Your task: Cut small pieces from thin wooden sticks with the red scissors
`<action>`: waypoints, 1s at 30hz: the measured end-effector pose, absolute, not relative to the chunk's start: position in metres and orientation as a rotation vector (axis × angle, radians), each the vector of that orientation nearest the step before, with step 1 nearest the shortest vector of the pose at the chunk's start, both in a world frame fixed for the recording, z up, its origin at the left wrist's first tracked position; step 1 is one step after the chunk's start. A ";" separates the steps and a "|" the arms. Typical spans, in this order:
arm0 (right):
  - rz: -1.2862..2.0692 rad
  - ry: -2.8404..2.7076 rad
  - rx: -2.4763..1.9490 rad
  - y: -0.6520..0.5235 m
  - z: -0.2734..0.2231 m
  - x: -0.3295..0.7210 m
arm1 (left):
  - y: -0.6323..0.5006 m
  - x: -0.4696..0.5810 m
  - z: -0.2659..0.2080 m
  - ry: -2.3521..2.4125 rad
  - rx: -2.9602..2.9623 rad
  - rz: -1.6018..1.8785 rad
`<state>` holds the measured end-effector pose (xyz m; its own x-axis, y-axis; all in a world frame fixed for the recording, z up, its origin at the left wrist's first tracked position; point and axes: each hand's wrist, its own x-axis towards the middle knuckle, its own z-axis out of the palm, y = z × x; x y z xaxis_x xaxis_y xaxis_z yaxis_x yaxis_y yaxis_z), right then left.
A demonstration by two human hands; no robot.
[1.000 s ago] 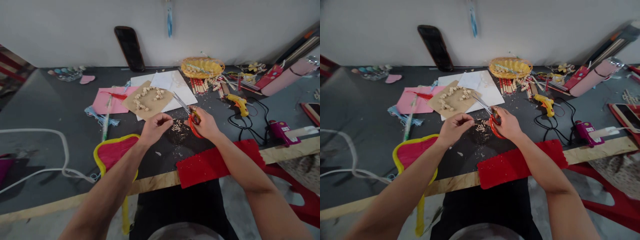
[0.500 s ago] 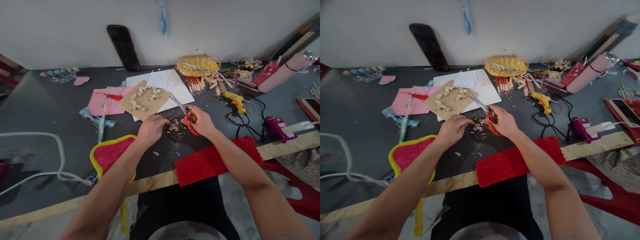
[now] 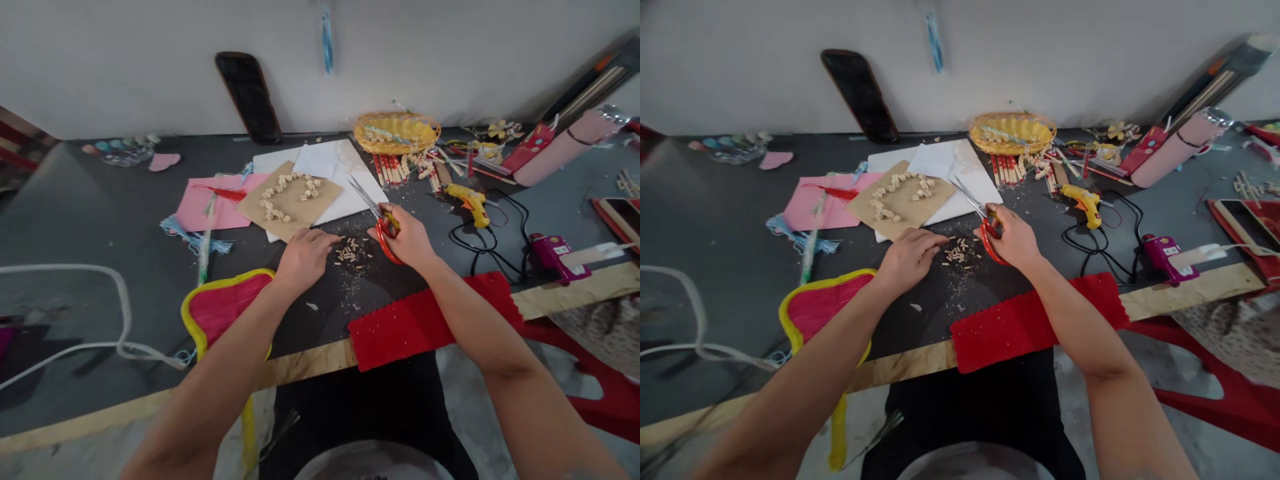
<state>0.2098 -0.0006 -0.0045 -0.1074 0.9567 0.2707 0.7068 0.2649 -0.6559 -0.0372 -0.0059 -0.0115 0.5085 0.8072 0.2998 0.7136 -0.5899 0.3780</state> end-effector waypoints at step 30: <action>0.301 -1.994 -1.684 0.008 -0.008 0.221 | 0.006 -0.007 0.017 1.603 2.473 0.145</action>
<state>0.2212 0.0080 -0.0075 -0.1023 0.9663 0.2361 0.8536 0.2072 -0.4780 -0.0074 0.0055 0.0175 0.4104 0.9116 -0.0219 0.8929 -0.3969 0.2124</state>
